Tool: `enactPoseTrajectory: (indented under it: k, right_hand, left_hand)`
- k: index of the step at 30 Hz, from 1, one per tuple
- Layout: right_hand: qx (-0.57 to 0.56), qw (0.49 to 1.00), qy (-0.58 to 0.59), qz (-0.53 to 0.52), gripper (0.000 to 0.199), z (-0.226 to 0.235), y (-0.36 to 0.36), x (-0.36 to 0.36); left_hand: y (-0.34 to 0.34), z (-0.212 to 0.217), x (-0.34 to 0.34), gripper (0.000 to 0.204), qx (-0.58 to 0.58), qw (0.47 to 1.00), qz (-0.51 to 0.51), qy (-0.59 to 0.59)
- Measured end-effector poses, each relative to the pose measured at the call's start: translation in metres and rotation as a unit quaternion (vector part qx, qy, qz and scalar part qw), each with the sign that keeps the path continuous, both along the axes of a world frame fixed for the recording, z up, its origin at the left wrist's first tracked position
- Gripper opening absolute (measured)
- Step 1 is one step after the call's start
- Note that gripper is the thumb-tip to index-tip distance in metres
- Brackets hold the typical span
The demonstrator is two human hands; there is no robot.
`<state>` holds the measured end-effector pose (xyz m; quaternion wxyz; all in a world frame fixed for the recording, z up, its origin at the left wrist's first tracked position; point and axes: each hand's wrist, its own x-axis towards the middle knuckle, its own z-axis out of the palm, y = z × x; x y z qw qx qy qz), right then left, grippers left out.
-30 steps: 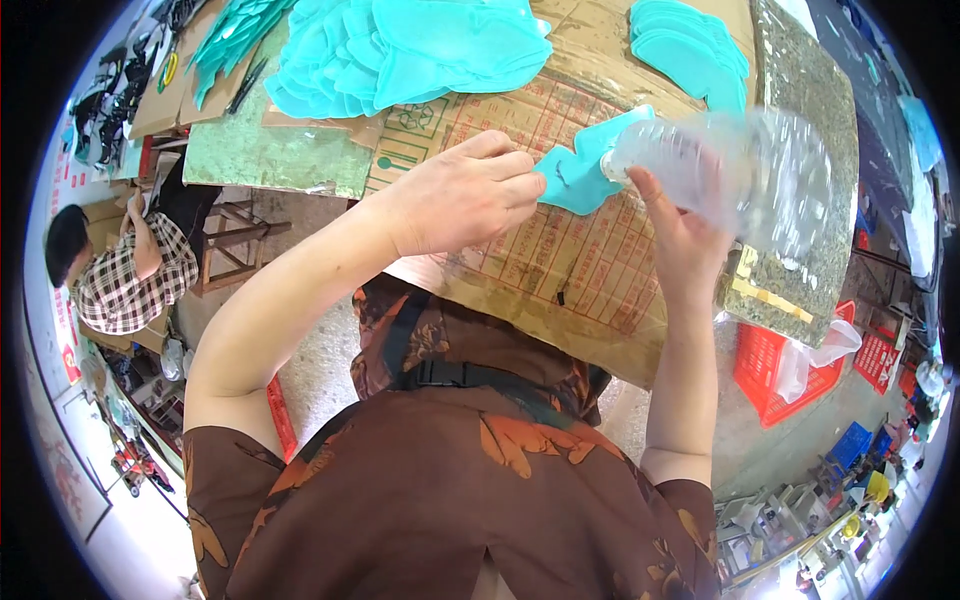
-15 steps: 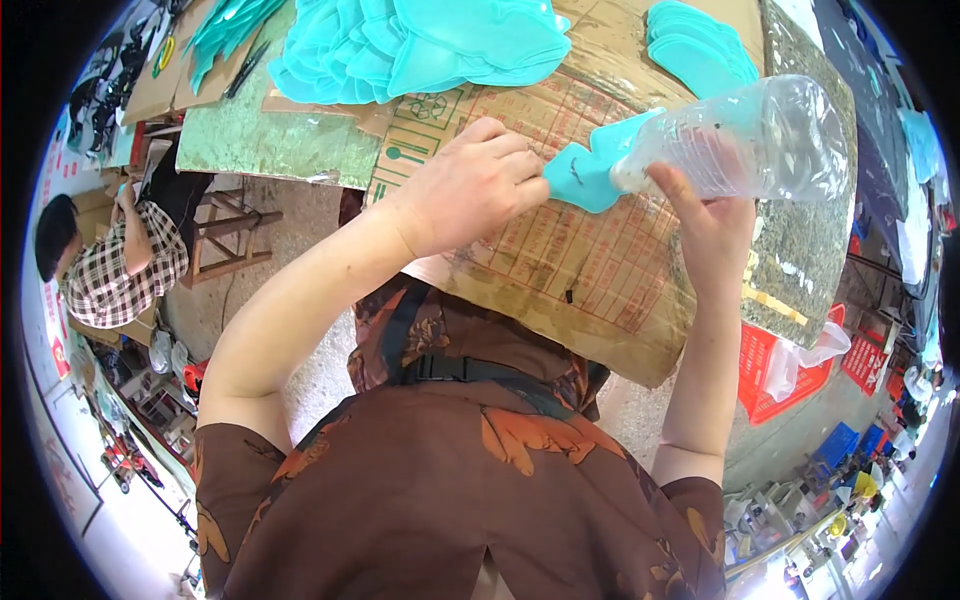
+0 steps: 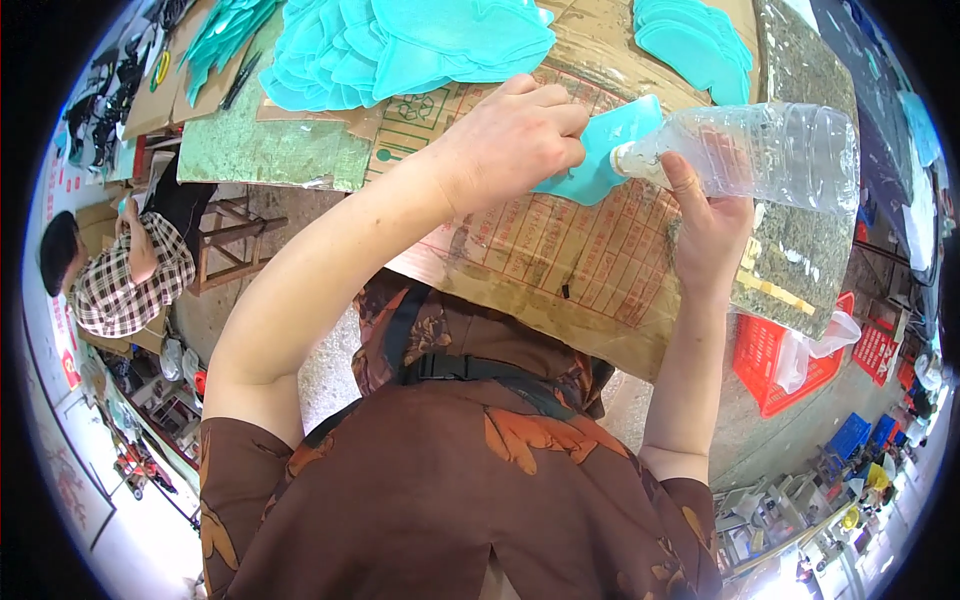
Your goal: The recorder applies adhesive from a plastic bottle to the edges of green shoe upper components and folds the edges to finish them.
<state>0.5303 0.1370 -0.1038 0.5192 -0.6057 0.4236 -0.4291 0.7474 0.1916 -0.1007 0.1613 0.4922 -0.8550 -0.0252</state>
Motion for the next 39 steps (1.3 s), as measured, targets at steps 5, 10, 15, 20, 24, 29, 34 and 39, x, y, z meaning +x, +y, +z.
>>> enactPoseTrajectory:
  k: [5, 10, 15, 20, 24, 29, 34, 39]
  right_hand:
    - [-0.042, 0.997, 0.060, -0.028, 0.045, 0.000, 0.001, 0.000]
    - [-0.055, 0.991, 0.121, -0.022, 0.048, 0.006, 0.005, 0.002]
    - [-0.070, 0.993, 0.088, -0.028, 0.047, 0.001, 0.006, 0.004]
    - [-0.022, 0.995, 0.090, -0.031, 0.039, 0.012, 0.006, 0.005]
    - [-0.056, 0.991, 0.115, -0.046, 0.044, 0.008, 0.008, 0.008]
    - [-0.090, 0.988, 0.110, -0.053, 0.039, 0.005, 0.009, 0.006]
    - [-0.041, 0.998, -0.020, -0.048, 0.039, 0.002, 0.014, 0.000]
    - [-0.037, 0.995, -0.036, -0.087, 0.041, 0.015, 0.012, -0.011]
  left_hand:
    - [-0.006, -0.003, -0.003, 0.006, 0.030, 0.998, -0.021, -0.051]
    - [-0.004, -0.015, 0.005, 0.007, 0.035, 0.999, -0.021, -0.021]
    - [0.005, 0.000, 0.022, 0.008, 0.062, 0.994, 0.028, 0.085]
    - [0.023, 0.028, 0.043, 0.012, 0.115, 0.964, 0.121, 0.208]
    - [0.063, 0.031, 0.061, 0.017, 0.165, 0.891, 0.197, 0.374]
    - [0.105, 0.029, 0.072, 0.018, 0.237, 0.699, 0.261, 0.622]
    - [0.119, 0.023, 0.073, 0.015, 0.231, 0.587, 0.257, 0.732]
    - [0.133, 0.014, 0.075, 0.013, 0.225, 0.591, 0.317, 0.707]
